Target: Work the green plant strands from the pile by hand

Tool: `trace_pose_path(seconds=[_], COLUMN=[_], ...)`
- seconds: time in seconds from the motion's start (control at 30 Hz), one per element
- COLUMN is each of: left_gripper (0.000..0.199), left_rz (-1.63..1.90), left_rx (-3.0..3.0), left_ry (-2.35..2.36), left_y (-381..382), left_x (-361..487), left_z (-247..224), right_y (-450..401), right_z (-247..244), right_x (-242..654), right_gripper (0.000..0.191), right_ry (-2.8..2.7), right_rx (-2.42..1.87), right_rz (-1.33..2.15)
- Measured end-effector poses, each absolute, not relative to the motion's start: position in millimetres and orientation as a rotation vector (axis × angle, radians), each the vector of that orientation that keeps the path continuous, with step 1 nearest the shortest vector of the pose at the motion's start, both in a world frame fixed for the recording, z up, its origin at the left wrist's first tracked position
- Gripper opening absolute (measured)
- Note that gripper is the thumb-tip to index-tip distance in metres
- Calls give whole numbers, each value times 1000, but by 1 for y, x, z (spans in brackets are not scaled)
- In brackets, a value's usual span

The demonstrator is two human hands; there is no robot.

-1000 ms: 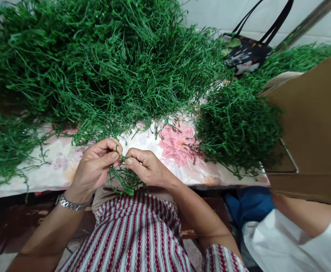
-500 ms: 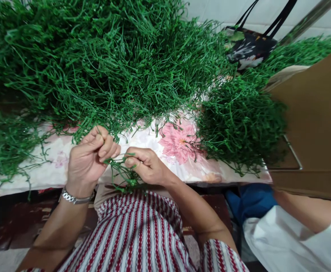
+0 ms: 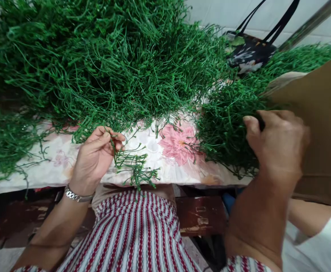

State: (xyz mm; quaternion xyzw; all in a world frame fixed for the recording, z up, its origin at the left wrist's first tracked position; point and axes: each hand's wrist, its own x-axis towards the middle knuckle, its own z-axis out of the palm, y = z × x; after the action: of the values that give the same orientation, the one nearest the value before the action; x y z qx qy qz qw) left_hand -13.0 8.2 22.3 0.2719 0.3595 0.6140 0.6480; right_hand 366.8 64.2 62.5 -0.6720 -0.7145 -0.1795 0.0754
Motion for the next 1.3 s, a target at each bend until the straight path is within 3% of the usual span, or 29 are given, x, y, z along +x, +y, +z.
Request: trace_pose_path(seconds=[0.1, 0.17, 0.2, 0.3, 0.4, 0.7, 0.83, 0.97, 1.3], left_gripper=[6, 7, 7, 7, 6, 4, 16, 5, 7], left_rz=[1404, 1406, 1409, 1414, 1407, 1383, 1353, 1261, 1381], left_rx=[617, 621, 618, 590, 569, 639, 853, 1114, 1302], left_ry=[806, 802, 801, 808, 802, 835, 958, 1098, 1208], left_y=[10, 10, 10, 9, 7, 0, -13, -23, -25], left_x=[-10, -7, -5, 2, 7, 5, 2, 1, 4], left_z=[24, 26, 26, 28, 27, 23, 13, 0, -1], right_y=[55, 49, 44, 26, 14, 24, 22, 22, 15], right_z=[64, 67, 69, 67, 53, 22, 21, 23, 16], right_x=[354, 331, 313, 241, 176, 154, 156, 157, 157], right_gripper=[38, 27, 23, 12, 21, 12, 8, 11, 13], right_ry=[-1741, -1715, -1782, -2229, -2477, -2464, -2356, -2228, -2033], right_rx=[-2038, -1822, -1681, -1097, -720, -687, -679, -584, -708], right_rz=[-881, -886, -816, -153, 64, 218, 339, 582, 832])
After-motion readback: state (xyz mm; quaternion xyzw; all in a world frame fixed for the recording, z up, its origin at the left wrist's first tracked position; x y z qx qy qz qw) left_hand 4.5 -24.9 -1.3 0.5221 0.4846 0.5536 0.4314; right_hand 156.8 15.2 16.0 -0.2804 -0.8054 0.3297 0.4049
